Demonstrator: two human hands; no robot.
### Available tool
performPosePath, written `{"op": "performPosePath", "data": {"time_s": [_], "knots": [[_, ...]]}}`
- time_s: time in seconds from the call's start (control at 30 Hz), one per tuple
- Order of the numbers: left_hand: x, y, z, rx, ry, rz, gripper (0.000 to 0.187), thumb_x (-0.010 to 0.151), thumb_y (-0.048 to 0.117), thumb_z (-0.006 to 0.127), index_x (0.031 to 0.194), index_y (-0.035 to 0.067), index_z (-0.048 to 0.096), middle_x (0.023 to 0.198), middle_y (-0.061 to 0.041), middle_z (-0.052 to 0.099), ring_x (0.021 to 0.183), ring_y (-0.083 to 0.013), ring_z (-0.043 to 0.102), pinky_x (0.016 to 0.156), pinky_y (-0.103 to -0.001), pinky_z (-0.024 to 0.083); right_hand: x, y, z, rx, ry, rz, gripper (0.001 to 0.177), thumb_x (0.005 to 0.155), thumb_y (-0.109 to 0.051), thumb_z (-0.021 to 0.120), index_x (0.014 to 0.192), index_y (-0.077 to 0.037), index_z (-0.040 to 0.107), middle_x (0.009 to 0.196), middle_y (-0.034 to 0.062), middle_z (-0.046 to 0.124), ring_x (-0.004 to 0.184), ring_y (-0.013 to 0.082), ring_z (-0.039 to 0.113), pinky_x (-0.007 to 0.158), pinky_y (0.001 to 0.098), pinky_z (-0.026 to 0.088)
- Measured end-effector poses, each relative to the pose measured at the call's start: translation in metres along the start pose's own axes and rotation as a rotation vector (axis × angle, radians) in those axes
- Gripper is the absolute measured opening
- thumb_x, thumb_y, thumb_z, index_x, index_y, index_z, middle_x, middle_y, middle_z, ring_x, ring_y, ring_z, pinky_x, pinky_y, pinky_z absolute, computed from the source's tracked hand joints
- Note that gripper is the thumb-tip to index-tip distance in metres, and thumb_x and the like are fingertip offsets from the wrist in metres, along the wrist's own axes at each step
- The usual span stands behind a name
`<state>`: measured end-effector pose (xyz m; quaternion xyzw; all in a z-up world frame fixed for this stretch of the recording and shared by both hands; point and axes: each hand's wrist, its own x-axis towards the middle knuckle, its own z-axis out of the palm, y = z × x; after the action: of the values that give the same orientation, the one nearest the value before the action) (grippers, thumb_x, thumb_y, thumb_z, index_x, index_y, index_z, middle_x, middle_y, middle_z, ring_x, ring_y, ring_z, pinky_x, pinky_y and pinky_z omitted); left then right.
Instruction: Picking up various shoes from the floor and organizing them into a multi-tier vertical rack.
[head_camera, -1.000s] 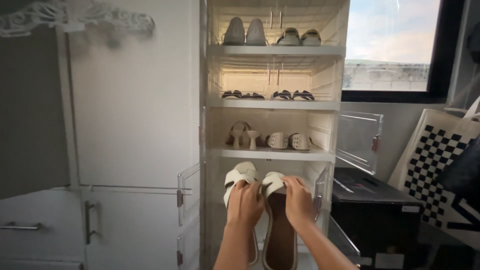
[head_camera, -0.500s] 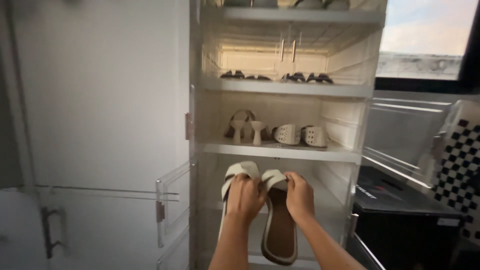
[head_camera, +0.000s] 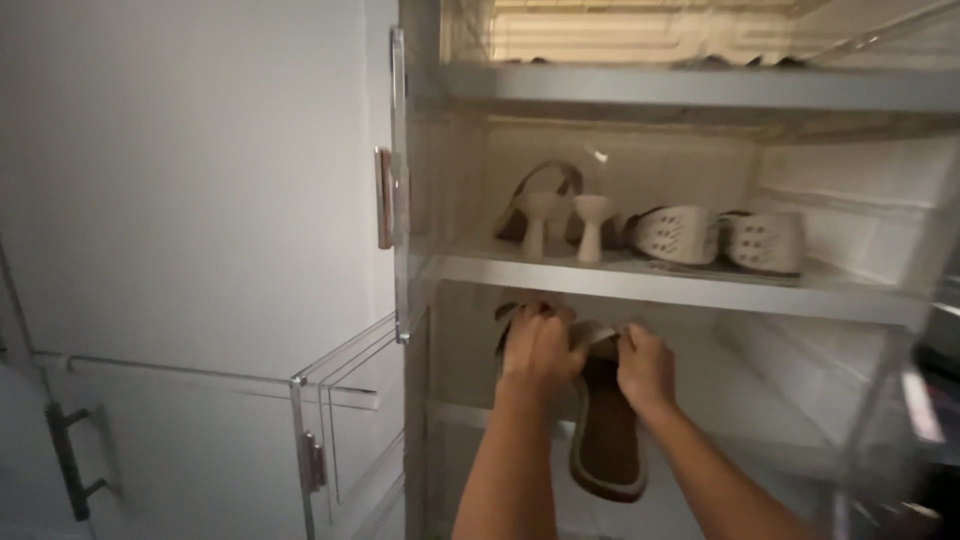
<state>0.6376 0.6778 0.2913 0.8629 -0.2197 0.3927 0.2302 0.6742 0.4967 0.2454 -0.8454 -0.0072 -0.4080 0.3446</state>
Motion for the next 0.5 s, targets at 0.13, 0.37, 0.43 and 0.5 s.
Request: {"op": "performPosePath", "data": {"time_s": [0.13, 0.37, 0.43, 0.5], "knots": [[0.011, -0.031, 0.036, 0.017, -0.065, -0.011, 0.061, 0.08, 0.034, 0.072, 0.135, 0.011, 0.06, 0.135, -0.021, 0.062, 0.13, -0.0406, 0.051, 0.112, -0.053, 0.037, 0.024, 0.027, 0.04, 0.013, 0.04, -0.026, 0.028, 0.099, -0.017, 0.057, 0.117, -0.007, 0.075, 0.11, 0.0225, 0.074, 0.104, 0.0401, 0.07, 0.089, 0.0449, 0.054], [0.007, -0.062, 0.066, -0.058, -0.269, -0.138, 0.088, 0.087, 0.032, 0.064, 0.163, 0.014, 0.023, 0.145, -0.024, 0.053, 0.133, -0.0445, 0.047, 0.111, -0.054, 0.038, 0.035, 0.035, 0.067, 0.038, -0.144, 0.136, 0.03, 0.103, -0.024, 0.055, 0.116, -0.008, 0.076, 0.12, 0.0172, 0.074, 0.112, 0.0362, 0.069, 0.099, 0.0417, 0.051], [0.005, -0.064, 0.069, -0.083, -0.294, -0.152, 0.09, 0.085, 0.03, 0.064, 0.163, 0.014, 0.022, 0.144, -0.024, 0.054, 0.132, -0.0442, 0.049, 0.11, -0.053, 0.04, 0.042, 0.054, 0.077, 0.036, -0.178, 0.122, 0.03, 0.101, -0.023, 0.056, 0.115, -0.008, 0.077, 0.121, 0.0162, 0.074, 0.113, 0.0351, 0.068, 0.1, 0.0413, 0.05], [0.003, -0.063, 0.066, -0.071, -0.392, -0.193, 0.084, 0.087, 0.035, 0.063, 0.161, 0.013, 0.029, 0.138, -0.025, 0.059, 0.128, -0.0435, 0.056, 0.108, -0.051, 0.044, 0.053, 0.077, 0.091, 0.02, -0.304, 0.094, 0.036, 0.096, -0.027, 0.06, 0.121, -0.008, 0.078, 0.128, 0.0166, 0.074, 0.115, 0.0334, 0.07, 0.103, 0.0405, 0.052]]}}
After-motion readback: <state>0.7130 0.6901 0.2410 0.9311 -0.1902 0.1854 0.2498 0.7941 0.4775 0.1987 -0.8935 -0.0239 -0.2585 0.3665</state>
